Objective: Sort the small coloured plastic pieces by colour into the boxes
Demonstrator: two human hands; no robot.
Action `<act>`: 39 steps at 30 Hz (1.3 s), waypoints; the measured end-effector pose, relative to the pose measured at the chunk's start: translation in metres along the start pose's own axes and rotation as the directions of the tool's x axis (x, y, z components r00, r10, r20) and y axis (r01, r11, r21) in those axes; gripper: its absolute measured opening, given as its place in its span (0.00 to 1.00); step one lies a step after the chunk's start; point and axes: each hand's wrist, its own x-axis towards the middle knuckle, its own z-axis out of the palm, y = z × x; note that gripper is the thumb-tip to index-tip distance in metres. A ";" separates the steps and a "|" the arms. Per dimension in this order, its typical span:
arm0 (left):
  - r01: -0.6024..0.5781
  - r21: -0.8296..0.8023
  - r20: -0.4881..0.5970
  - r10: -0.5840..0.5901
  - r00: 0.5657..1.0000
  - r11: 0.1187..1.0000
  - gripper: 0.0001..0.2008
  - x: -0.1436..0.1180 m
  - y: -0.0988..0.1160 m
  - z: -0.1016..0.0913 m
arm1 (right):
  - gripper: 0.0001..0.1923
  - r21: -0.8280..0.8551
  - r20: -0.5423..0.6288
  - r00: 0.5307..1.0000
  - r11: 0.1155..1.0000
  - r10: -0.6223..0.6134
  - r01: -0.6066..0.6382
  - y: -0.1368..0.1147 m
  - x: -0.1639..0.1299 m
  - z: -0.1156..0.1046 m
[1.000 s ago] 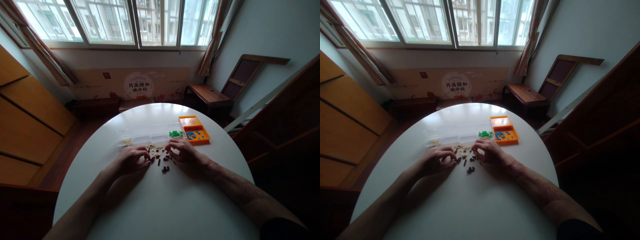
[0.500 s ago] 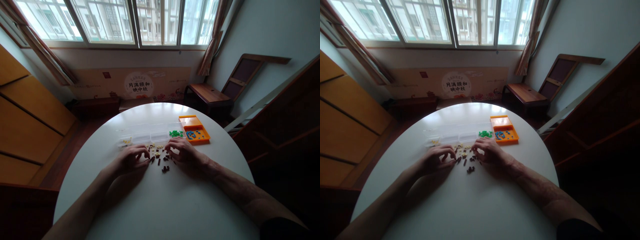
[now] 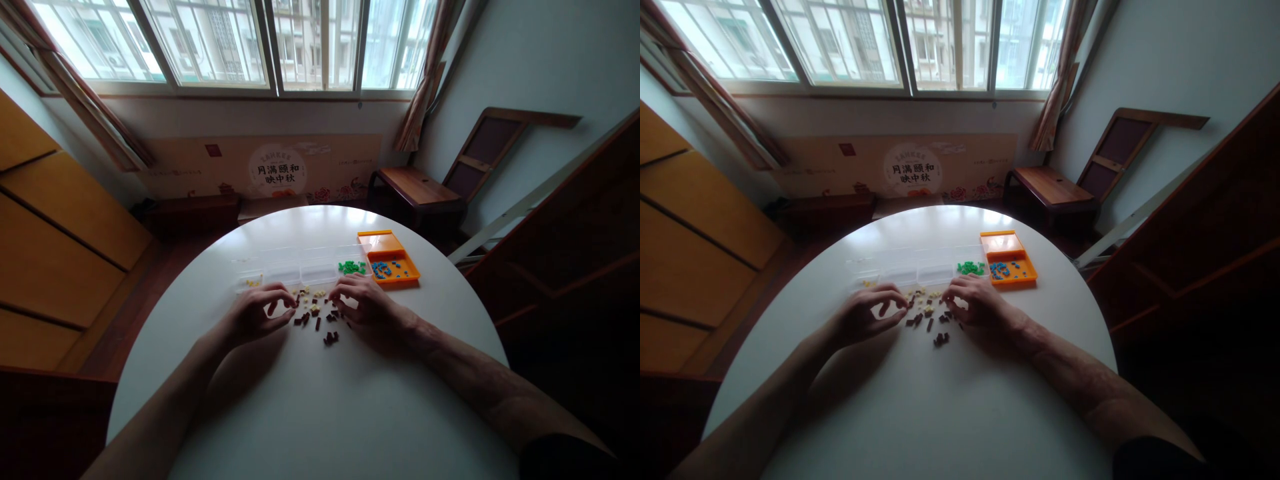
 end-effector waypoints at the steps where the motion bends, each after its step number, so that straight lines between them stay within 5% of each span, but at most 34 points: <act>1: -0.011 0.004 0.025 0.011 1.000 1.000 0.05 0.000 0.000 0.000 | 0.06 0.000 0.004 1.000 1.000 0.002 -0.002 0.000 0.000 0.000; 6: -0.038 0.020 0.116 0.036 0.993 0.999 0.06 0.000 0.003 -0.001 | 0.04 0.002 0.026 1.000 1.000 0.002 -0.002 -0.003 0.000 -0.003; 18: -0.055 0.011 0.090 0.054 0.995 0.998 0.10 0.000 -0.005 0.010 | 0.07 0.081 0.185 0.978 0.993 -0.095 0.081 -0.010 0.005 -0.013; 27: 0.008 0.057 -0.053 -0.005 0.999 0.998 0.10 -0.001 -0.012 0.006 | 0.06 0.063 0.206 0.978 0.997 -0.047 0.034 -0.016 0.004 -0.013; 39: 0.112 0.177 -0.224 -0.071 0.972 0.978 0.10 0.034 0.011 0.007 | 0.07 0.077 0.151 0.986 0.995 -0.078 0.067 -0.019 0.005 -0.016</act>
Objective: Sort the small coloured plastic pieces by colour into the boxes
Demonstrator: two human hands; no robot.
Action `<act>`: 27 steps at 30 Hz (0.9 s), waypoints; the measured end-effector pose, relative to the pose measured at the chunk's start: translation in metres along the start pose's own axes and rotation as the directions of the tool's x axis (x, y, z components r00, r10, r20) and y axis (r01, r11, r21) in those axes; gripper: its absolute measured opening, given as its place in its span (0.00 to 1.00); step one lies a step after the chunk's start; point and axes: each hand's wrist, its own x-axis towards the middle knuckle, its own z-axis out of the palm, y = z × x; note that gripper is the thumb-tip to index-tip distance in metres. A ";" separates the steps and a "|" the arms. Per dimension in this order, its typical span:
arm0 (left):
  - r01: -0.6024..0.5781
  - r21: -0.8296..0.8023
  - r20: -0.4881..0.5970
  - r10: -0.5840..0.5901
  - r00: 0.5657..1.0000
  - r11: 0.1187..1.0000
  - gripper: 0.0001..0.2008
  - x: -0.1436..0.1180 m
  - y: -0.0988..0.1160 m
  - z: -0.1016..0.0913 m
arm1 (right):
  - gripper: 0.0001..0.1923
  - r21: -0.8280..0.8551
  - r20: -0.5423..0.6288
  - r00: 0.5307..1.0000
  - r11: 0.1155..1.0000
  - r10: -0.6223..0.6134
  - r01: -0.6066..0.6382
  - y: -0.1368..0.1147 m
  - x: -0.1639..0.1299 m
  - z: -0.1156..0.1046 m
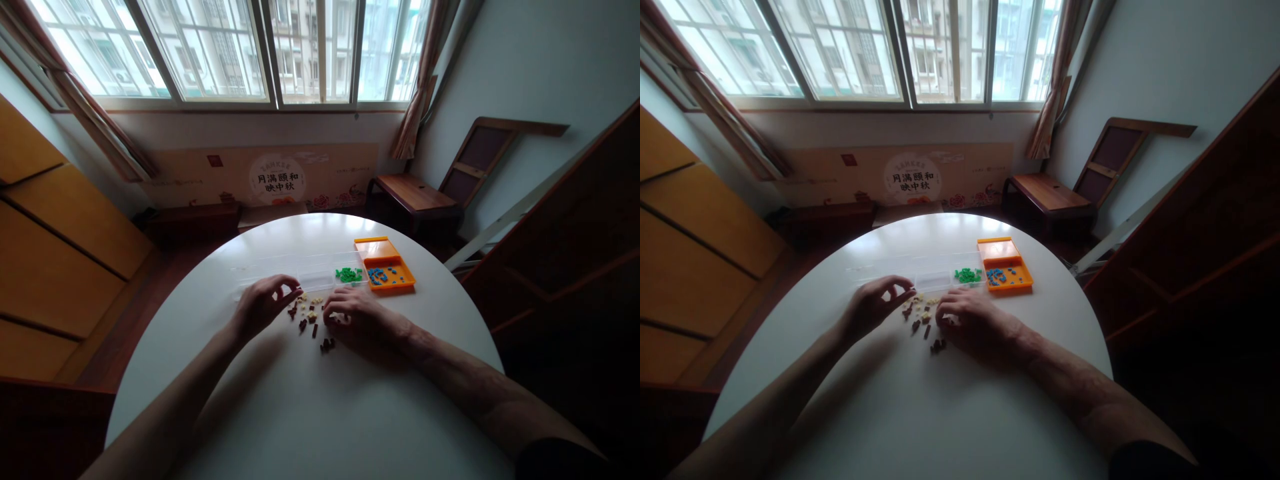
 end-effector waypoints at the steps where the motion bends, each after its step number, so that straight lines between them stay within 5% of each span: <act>1: -0.001 0.019 0.010 0.001 1.000 1.000 0.10 0.004 0.002 0.002 | 0.05 -0.006 -0.007 1.000 1.000 -0.010 0.010 0.000 0.000 0.000; 9: -0.060 0.189 -0.021 0.065 0.998 0.980 0.09 0.031 0.001 0.025 | 0.05 -0.101 -0.158 0.986 0.992 0.054 -0.071 0.009 -0.003 -0.001; 15: -0.170 0.101 -0.077 0.179 0.981 0.980 0.08 0.012 0.009 0.034 | 0.06 -0.066 -0.273 0.957 0.991 0.096 -0.118 0.016 -0.003 0.004; 27: -0.350 0.055 -0.103 0.354 0.930 0.935 0.05 -0.006 0.008 0.043 | 0.01 -0.073 -0.246 0.964 0.990 0.096 -0.117 0.016 0.000 0.011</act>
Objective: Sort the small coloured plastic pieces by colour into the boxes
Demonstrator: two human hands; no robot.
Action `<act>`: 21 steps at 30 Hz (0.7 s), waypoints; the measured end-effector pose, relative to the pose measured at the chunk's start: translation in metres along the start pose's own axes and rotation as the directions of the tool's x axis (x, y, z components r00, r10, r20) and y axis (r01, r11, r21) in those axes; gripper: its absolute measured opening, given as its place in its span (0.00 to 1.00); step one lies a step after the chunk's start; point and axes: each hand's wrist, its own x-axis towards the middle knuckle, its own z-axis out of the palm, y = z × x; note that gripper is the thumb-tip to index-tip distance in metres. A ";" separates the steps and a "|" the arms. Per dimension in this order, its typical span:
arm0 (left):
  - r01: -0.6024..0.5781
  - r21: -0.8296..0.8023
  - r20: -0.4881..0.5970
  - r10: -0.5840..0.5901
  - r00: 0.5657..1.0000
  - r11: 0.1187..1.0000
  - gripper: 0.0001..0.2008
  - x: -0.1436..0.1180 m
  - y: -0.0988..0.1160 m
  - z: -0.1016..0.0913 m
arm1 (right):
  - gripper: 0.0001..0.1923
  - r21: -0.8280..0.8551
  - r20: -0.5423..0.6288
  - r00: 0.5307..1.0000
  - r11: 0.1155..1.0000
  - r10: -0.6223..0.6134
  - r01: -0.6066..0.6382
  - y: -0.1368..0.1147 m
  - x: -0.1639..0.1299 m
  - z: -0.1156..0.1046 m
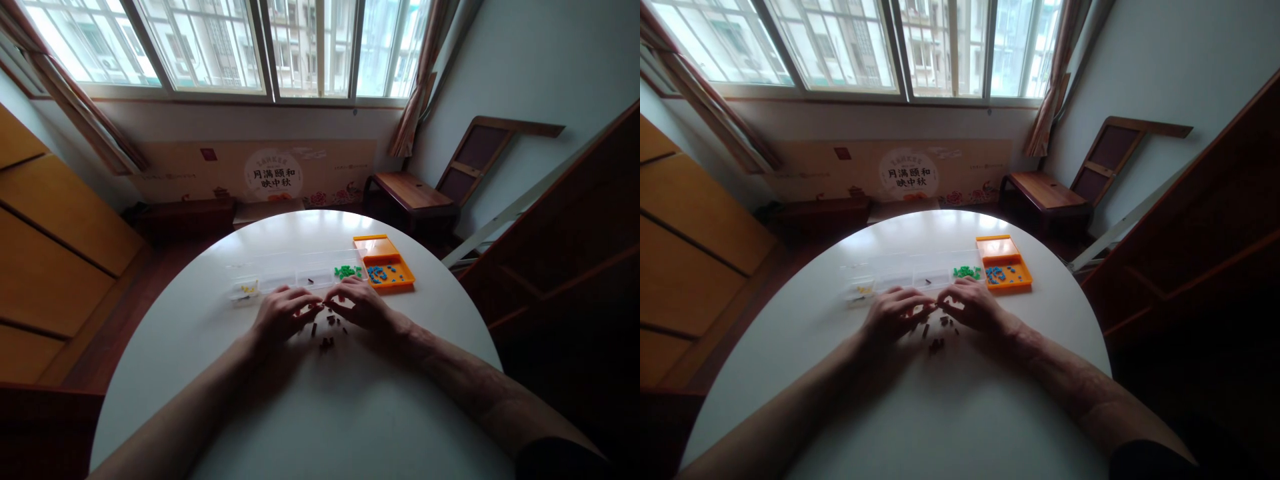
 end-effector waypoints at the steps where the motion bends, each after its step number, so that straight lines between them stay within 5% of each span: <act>1: -0.019 -0.004 0.002 0.019 1.000 1.000 0.05 -0.001 0.000 0.000 | 0.01 0.000 0.001 1.000 1.000 -0.005 0.005 0.000 0.000 0.001; 6: 0.001 -0.006 0.000 -0.001 1.000 1.000 0.05 -0.003 0.002 -0.001 | 0.01 0.009 -0.011 1.000 1.000 -0.008 0.008 -0.001 -0.001 0.005; 12: 0.298 0.105 -0.164 -0.279 0.946 0.949 0.06 -0.001 -0.003 -0.007 | 0.04 0.020 -0.015 0.999 0.999 0.045 -0.044 -0.002 -0.003 0.005; 21: 0.415 0.179 -0.157 -0.390 0.907 0.892 0.09 -0.003 -0.011 -0.005 | 0.06 -0.015 0.203 0.978 0.999 0.041 -0.039 -0.012 -0.001 -0.011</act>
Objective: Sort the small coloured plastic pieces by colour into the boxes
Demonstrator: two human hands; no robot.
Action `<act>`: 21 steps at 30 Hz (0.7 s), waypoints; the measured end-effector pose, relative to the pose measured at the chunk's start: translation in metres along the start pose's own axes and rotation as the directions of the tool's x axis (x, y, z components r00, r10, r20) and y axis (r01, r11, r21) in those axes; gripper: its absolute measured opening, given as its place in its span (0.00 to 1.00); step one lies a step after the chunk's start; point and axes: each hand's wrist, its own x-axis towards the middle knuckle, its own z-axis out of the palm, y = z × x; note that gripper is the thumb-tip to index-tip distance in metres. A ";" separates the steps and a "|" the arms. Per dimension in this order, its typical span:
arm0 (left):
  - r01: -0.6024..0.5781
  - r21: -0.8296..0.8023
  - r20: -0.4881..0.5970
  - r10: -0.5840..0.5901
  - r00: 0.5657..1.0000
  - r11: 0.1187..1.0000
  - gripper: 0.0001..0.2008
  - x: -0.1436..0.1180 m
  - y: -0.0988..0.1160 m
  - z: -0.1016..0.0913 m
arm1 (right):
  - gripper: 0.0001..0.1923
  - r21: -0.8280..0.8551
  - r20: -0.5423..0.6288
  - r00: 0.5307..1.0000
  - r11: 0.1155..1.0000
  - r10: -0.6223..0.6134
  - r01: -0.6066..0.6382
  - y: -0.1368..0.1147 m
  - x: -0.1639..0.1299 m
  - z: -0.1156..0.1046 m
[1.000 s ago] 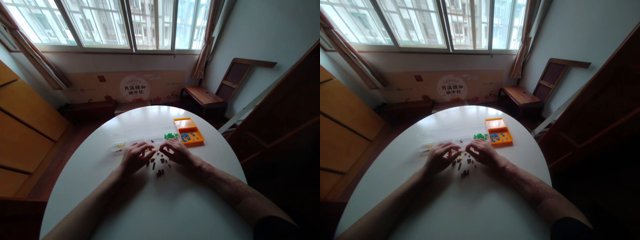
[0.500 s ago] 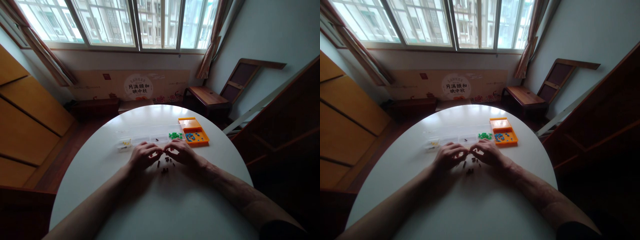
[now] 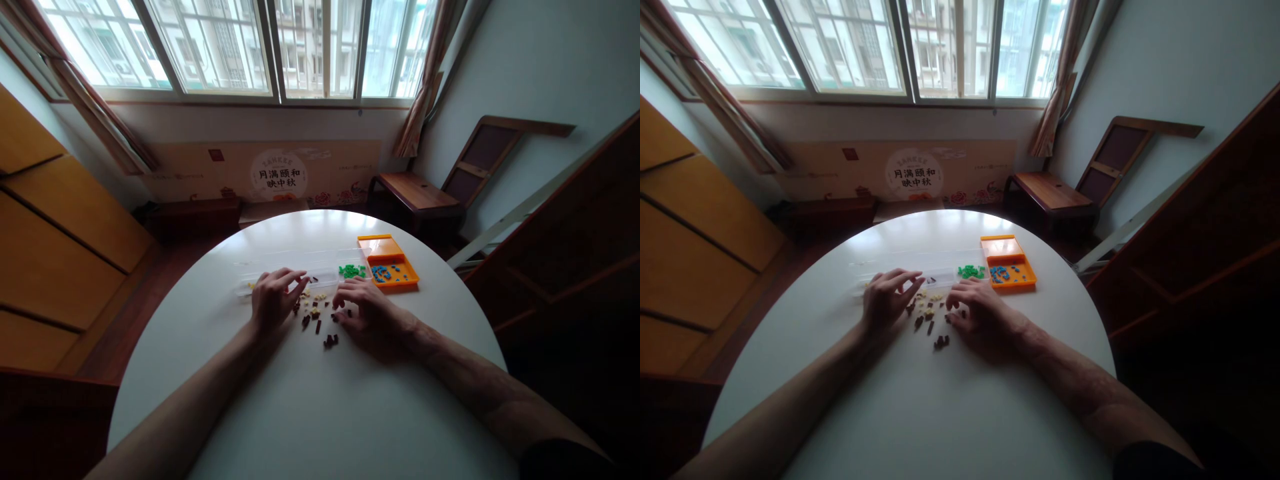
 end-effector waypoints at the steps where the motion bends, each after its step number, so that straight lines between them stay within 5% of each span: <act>1: 0.000 -0.007 0.008 0.000 1.000 1.000 0.10 0.000 0.001 0.000 | 0.06 -0.004 0.020 1.000 1.000 -0.001 0.001 -0.001 0.000 -0.001; 13: -0.060 -0.088 0.078 0.067 0.995 0.994 0.09 -0.001 0.007 -0.007 | 0.04 0.064 0.055 0.997 0.997 -0.054 0.051 -0.010 0.004 -0.007; 21: -0.280 -0.132 0.070 0.291 0.954 0.951 0.06 -0.003 0.003 -0.001 | 0.07 0.104 0.047 0.997 0.993 -0.055 0.050 -0.003 0.002 -0.001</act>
